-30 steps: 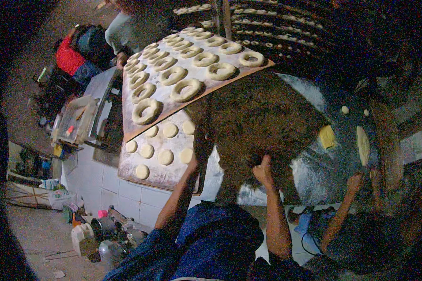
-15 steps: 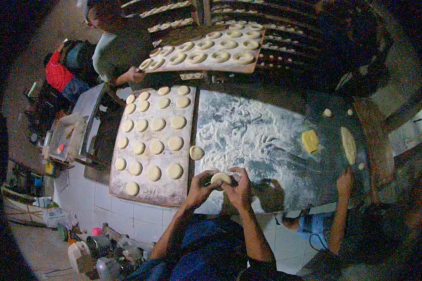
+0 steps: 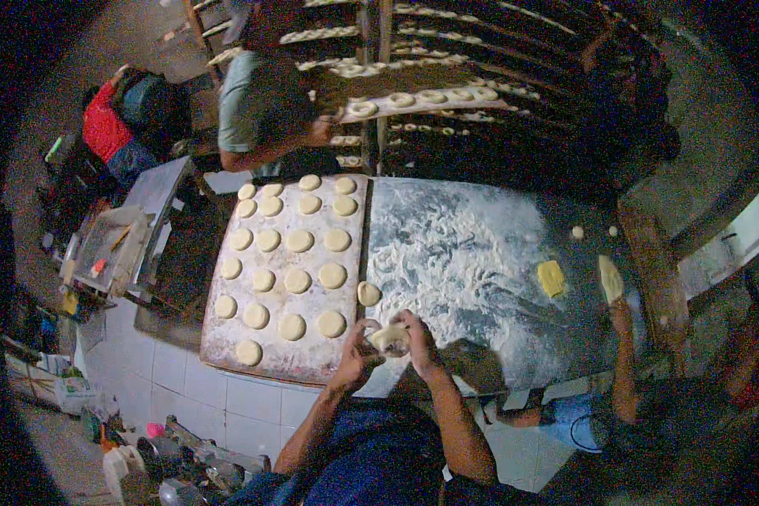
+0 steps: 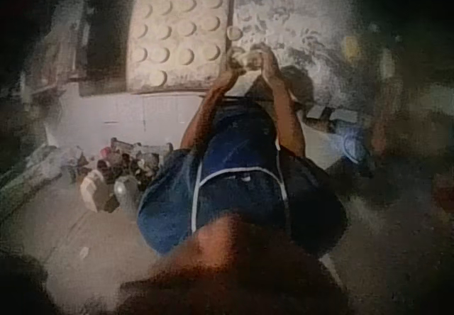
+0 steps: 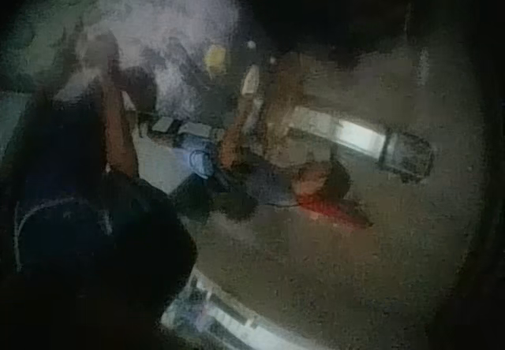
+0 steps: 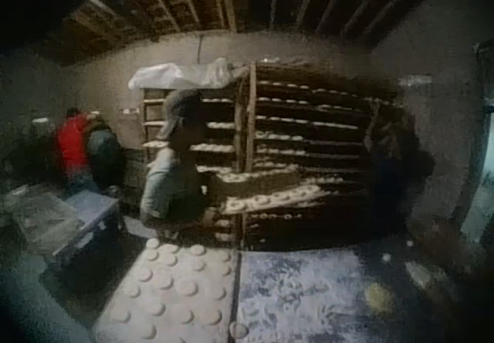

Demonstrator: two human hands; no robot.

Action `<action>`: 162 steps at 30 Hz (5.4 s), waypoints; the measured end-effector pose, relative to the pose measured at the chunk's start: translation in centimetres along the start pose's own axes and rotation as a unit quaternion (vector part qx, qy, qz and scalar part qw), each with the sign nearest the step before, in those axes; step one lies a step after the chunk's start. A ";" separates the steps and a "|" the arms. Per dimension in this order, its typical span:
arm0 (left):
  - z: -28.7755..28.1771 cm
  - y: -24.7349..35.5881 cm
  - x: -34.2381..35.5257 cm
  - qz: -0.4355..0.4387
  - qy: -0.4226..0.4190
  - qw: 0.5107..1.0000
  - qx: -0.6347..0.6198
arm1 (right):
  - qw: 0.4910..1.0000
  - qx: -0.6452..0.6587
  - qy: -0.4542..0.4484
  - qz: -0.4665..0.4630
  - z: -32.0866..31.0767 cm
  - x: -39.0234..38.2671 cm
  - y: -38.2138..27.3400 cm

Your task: The person shapes small dough pieces into ring shapes by hand and places them on a floured wooden board. Other workers are visible in the background performing similar tasks.

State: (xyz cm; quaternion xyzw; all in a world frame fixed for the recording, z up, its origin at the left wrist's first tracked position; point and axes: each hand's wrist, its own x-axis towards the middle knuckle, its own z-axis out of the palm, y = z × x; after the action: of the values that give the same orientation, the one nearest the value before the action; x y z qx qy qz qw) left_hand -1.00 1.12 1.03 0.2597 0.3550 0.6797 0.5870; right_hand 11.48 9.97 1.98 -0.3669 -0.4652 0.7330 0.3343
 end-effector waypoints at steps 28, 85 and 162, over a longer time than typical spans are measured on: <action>-10.3 2.9 -0.5 0.020 0.110 0.984 0.140 | 0.915 -0.390 0.098 -0.043 12.5 -0.8 6.6; -12.5 6.1 -3.8 0.217 0.215 0.660 0.687 | 0.665 -0.707 -0.038 -0.237 12.8 6.0 8.0; -9.2 1.4 -2.2 0.079 0.100 0.977 0.171 | 0.894 -0.439 0.042 -0.075 12.1 -3.7 3.7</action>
State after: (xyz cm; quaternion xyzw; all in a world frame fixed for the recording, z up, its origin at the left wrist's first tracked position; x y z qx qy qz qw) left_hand -8.55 -2.74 -3.30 0.3140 0.5013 0.6756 0.4399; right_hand 2.53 0.38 3.01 -0.4705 -0.7517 0.4105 0.2122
